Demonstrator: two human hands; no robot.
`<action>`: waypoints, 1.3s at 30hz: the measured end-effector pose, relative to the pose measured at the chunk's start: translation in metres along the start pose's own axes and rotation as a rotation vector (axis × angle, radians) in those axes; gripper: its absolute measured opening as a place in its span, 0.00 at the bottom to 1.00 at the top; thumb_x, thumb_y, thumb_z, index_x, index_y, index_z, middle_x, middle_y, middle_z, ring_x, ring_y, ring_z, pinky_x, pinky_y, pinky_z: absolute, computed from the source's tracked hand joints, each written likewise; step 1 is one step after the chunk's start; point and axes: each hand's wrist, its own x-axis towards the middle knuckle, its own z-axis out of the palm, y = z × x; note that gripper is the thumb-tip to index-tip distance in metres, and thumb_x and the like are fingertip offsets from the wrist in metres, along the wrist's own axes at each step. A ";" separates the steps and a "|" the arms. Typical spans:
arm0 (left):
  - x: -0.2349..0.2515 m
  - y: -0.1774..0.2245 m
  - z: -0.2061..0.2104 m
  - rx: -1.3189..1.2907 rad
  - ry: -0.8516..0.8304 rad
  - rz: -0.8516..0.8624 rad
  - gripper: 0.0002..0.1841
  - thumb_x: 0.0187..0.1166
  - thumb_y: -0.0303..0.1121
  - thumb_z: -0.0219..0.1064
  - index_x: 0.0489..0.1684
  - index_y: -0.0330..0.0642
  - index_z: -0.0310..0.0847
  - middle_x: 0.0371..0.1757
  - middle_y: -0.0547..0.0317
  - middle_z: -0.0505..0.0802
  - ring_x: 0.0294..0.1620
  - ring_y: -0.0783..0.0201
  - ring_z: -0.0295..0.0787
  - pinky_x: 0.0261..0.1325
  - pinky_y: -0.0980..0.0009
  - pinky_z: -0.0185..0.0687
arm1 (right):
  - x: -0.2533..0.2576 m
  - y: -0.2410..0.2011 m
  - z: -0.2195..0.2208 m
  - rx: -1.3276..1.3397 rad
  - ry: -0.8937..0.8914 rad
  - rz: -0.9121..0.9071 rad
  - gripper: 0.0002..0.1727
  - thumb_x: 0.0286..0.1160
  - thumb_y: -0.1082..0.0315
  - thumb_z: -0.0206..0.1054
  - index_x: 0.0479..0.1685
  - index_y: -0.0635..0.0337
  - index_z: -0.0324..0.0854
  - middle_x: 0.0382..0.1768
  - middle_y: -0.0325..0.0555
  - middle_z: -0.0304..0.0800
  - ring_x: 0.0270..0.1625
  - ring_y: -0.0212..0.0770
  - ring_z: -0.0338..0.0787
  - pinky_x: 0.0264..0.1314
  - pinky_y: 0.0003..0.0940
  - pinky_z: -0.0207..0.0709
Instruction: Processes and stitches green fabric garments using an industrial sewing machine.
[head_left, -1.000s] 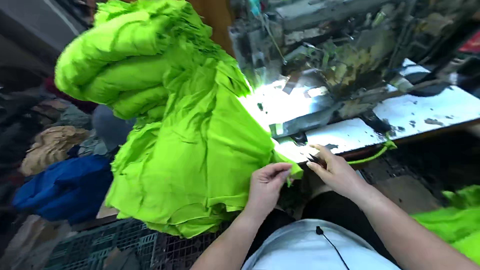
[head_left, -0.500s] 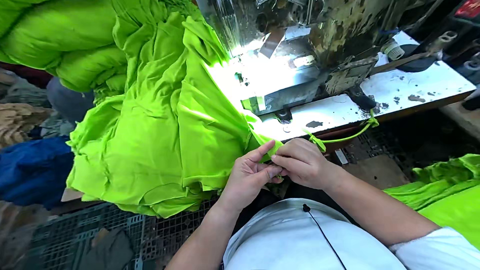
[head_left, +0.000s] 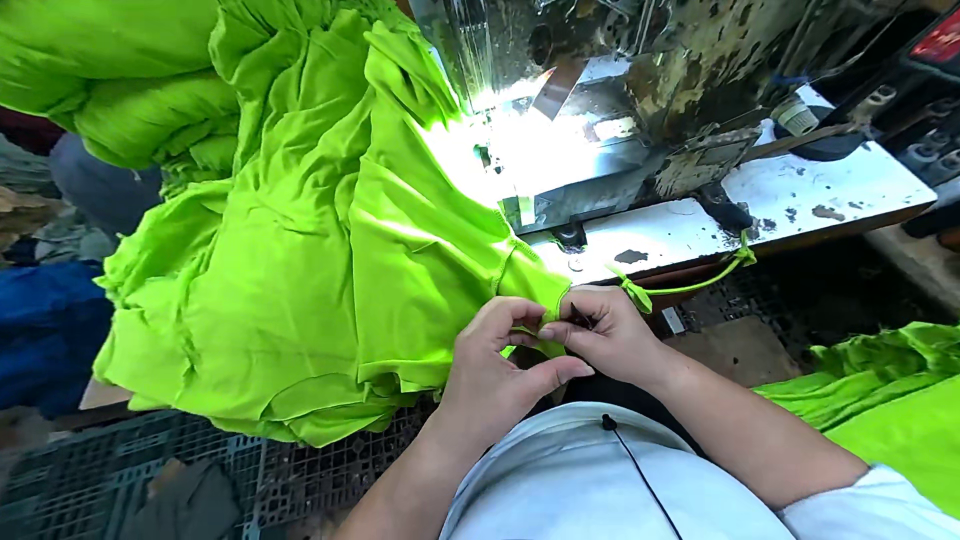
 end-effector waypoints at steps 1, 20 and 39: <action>0.000 0.001 0.000 0.026 -0.003 -0.002 0.27 0.60 0.45 0.87 0.49 0.36 0.86 0.50 0.62 0.91 0.50 0.71 0.92 0.52 0.74 0.94 | 0.001 -0.001 0.004 0.018 0.004 0.010 0.12 0.75 0.66 0.74 0.26 0.62 0.84 0.26 0.32 0.85 0.31 0.15 0.80 0.36 0.11 0.74; 0.000 -0.001 -0.056 -0.265 0.240 0.048 0.04 0.83 0.34 0.69 0.48 0.49 0.87 0.37 0.72 0.94 0.36 0.80 0.90 0.42 0.83 0.88 | 0.037 -0.015 0.001 0.886 0.070 0.204 0.06 0.84 0.68 0.65 0.39 0.54 0.86 0.19 0.35 0.86 0.17 0.22 0.81 0.21 0.15 0.76; -0.020 0.003 -0.074 0.323 0.406 0.383 0.08 0.83 0.36 0.71 0.53 0.49 0.90 0.41 0.73 0.87 0.46 0.83 0.85 0.55 0.86 0.83 | 0.030 -0.053 -0.004 -0.161 0.004 -0.302 0.09 0.79 0.66 0.73 0.53 0.55 0.92 0.33 0.36 0.80 0.38 0.17 0.78 0.42 0.07 0.71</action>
